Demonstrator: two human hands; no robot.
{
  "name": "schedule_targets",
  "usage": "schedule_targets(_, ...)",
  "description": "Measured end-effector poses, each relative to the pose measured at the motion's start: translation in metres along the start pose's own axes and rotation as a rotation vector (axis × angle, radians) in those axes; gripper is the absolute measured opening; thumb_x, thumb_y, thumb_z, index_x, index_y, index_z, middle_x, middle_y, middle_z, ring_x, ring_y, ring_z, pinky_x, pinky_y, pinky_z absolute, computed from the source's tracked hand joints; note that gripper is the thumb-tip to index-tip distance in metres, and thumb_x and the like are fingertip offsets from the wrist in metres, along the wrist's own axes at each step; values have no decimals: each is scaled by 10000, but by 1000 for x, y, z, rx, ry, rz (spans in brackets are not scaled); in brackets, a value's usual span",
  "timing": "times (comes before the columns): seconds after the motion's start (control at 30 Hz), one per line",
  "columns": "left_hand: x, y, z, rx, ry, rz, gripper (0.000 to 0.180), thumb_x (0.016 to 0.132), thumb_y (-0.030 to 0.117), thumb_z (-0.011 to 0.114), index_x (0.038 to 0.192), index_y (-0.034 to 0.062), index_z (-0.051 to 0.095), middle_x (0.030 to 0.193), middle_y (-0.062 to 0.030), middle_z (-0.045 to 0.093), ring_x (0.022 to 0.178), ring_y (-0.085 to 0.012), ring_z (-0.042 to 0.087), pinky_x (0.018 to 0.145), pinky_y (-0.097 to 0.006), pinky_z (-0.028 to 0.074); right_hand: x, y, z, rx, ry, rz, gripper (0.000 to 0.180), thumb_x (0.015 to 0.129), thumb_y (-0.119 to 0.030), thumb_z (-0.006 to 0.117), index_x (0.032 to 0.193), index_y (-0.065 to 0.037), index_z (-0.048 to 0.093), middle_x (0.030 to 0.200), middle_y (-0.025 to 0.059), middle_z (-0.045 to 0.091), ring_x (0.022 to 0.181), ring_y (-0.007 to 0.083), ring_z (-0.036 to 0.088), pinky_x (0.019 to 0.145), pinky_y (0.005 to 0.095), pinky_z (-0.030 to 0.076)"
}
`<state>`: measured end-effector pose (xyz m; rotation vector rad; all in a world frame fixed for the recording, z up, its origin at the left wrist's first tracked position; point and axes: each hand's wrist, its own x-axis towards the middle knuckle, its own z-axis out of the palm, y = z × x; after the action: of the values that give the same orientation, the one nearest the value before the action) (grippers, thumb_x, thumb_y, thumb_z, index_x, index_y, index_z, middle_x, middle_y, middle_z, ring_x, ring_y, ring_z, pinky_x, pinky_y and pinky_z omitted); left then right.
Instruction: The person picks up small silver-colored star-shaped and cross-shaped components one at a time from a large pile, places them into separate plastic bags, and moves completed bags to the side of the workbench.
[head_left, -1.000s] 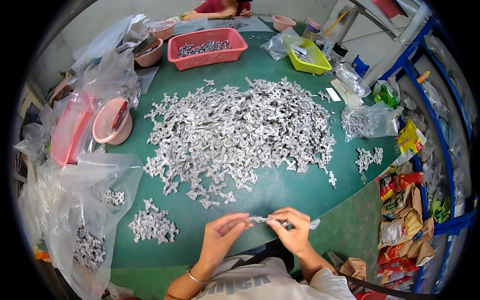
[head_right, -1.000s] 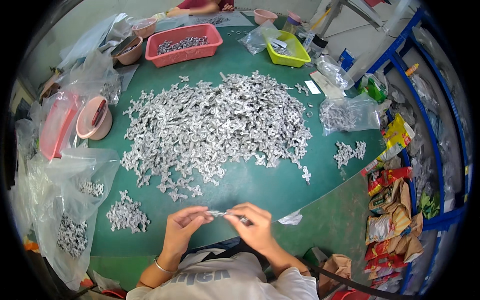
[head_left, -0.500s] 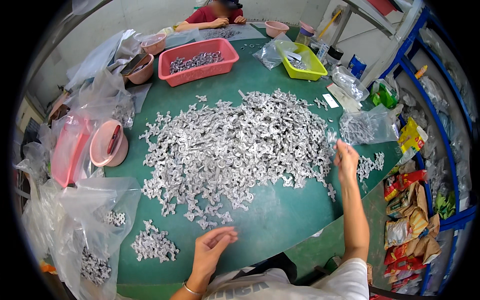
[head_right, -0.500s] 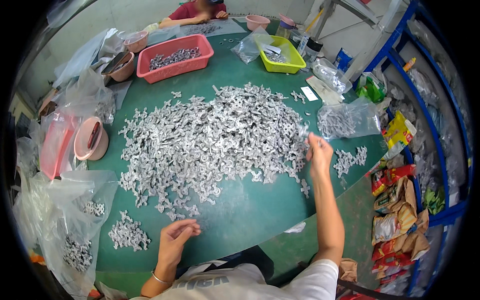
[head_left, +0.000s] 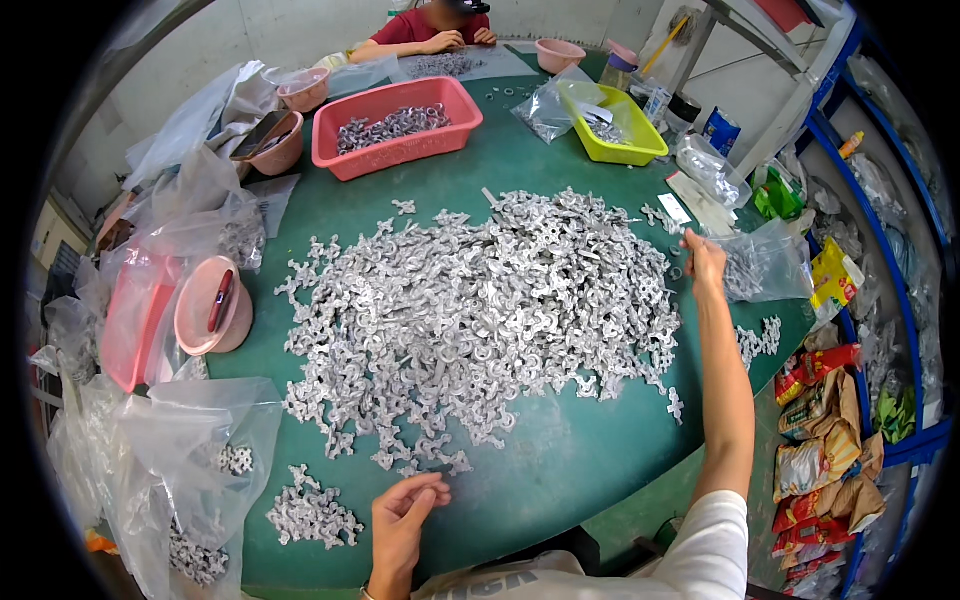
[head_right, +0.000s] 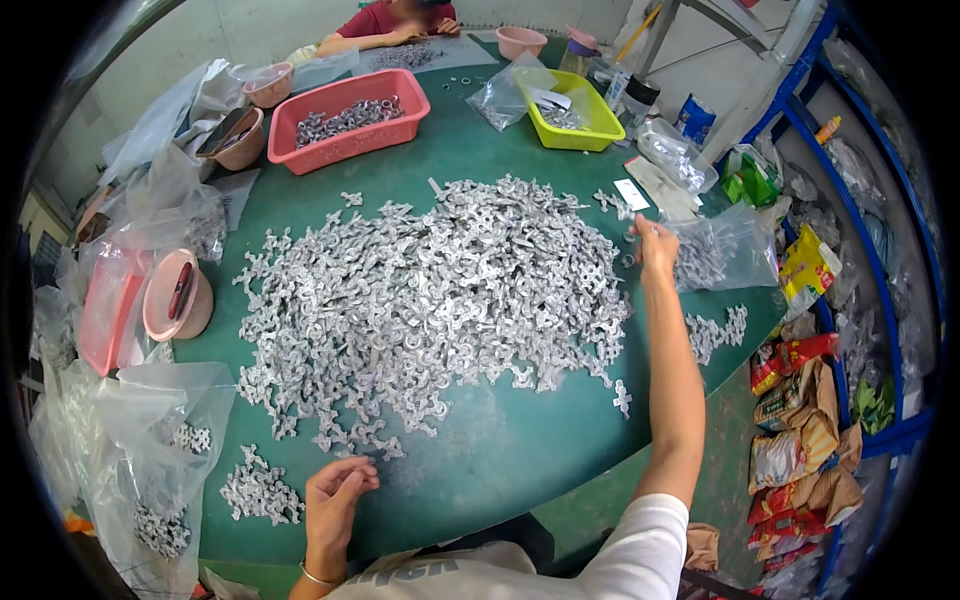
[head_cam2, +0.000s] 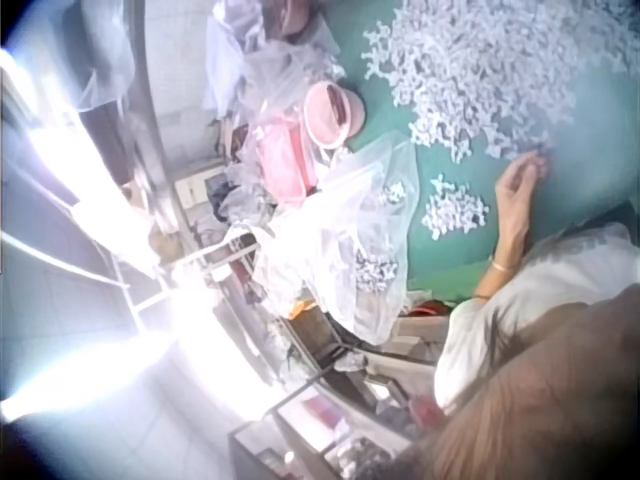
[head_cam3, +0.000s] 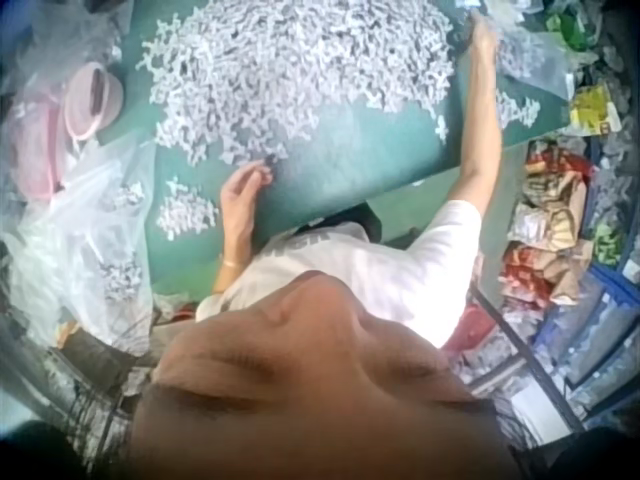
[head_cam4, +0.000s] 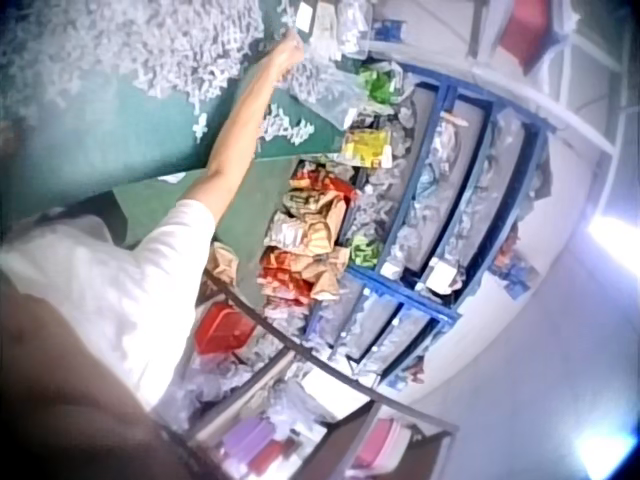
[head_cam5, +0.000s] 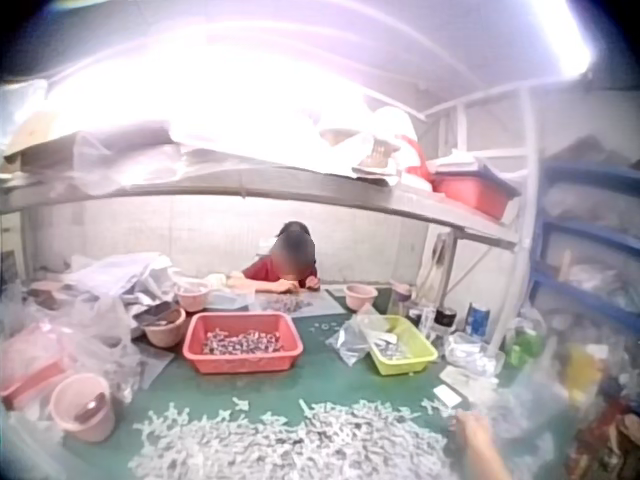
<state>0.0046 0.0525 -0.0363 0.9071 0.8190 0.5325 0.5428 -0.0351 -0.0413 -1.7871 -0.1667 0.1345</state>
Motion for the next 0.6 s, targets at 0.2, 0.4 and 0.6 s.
schedule_targets(0.2,-4,3,-1,-7,-10,-3,200,847,22,526,1026,-53,572,893,-112,615,801,-160,591,760,-272,475,35,14,0,-636,149,-376,278,781,-254,625,883,4,642,665,74,627,488,149,512,490,308,423)
schedule_targets(0.4,-13,-1,-3,6,-2,-15,203,847,22,524,1029,-57,567,904,-116,612,821,-164,586,770,-274,470,-129,-45,16,-395,-259,-536,191,802,-179,602,791,8,640,674,49,617,620,98,512,606,256,422)
schedule_targets(0.6,-29,0,7,13,-71,8,197,843,23,522,1015,-59,570,898,-128,609,824,-185,585,765,-297,478,-258,-49,54,-515,-664,-871,147,793,-106,580,922,-52,625,706,103,575,559,249,566,518,362,440)
